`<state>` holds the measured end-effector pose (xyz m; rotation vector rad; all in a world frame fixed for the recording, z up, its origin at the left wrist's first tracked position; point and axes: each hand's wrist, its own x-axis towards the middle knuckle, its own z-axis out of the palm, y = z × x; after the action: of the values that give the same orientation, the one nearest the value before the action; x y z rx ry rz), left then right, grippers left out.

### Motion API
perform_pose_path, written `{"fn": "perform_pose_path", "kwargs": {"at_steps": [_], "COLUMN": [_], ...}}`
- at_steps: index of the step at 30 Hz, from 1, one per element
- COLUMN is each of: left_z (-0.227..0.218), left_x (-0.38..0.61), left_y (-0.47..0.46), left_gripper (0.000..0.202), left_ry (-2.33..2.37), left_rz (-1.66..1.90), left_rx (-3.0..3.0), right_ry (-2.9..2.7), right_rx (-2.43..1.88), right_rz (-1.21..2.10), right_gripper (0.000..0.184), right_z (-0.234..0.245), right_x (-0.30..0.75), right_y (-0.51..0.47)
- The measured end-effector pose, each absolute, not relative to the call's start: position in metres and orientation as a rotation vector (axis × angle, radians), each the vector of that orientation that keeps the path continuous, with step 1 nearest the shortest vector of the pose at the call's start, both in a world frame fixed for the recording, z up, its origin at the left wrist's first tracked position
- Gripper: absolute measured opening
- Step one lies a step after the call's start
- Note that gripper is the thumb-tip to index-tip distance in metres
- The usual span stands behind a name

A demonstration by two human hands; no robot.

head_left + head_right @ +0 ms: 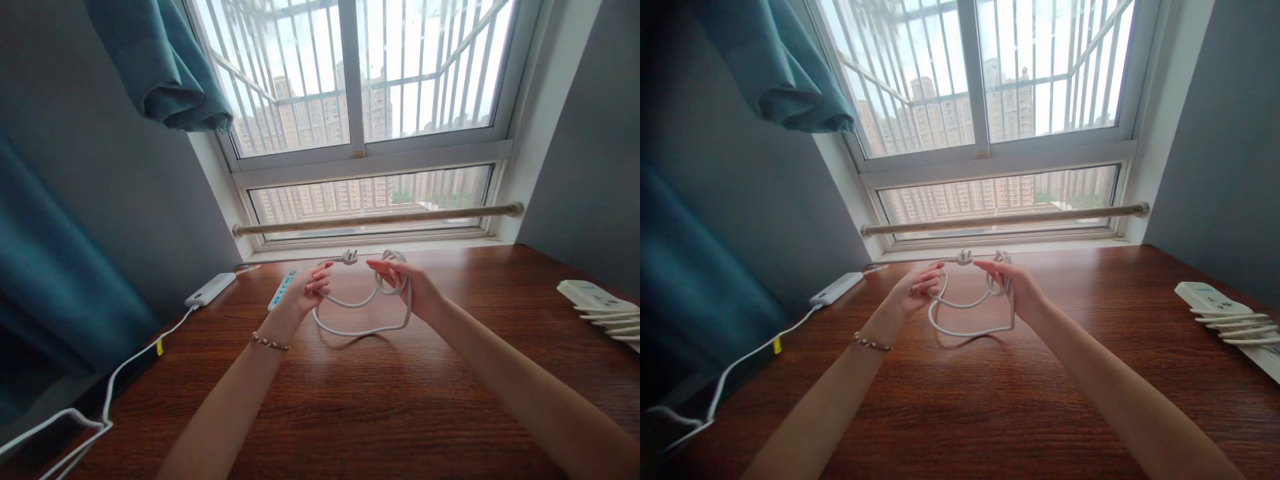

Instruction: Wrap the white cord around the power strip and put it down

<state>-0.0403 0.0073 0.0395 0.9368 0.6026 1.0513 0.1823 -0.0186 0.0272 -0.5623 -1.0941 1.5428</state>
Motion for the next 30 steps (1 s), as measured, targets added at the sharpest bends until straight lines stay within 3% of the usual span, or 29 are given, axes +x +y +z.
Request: {"fn": "perform_pose_path", "kwargs": {"at_steps": [3,9,14,24,30], "left_z": [0.044,0.064,0.086,0.108,0.098], "left_x": [-0.049,-0.077,-0.094,-0.102,-0.086], "left_y": [0.012,0.012,-0.003,-0.020,-0.016], "left_gripper": [0.026,0.016,0.026,0.019,0.013], "left_ry": [0.528,0.381,0.280,-0.012,-0.030], "left_rz": [1.269,1.624,1.797,1.873,1.803], "left_rx": [0.908,0.961,1.032,1.057,0.954], "right_ry": [-1.141,-1.230,-1.526,-1.906,-1.989], "right_rx": [-0.899,-1.208,-1.395,-1.823,-1.844], "right_rz": [1.567,1.532,1.122,0.241,0.111], "right_gripper": [0.032,0.026,0.020,0.030,0.030], "right_z": [0.029,0.027,0.011,-0.009,-0.019], "right_x": [0.192,0.227,0.238,0.240,0.238], "right_y": [-0.013,0.007,0.025,0.032,0.033]}}
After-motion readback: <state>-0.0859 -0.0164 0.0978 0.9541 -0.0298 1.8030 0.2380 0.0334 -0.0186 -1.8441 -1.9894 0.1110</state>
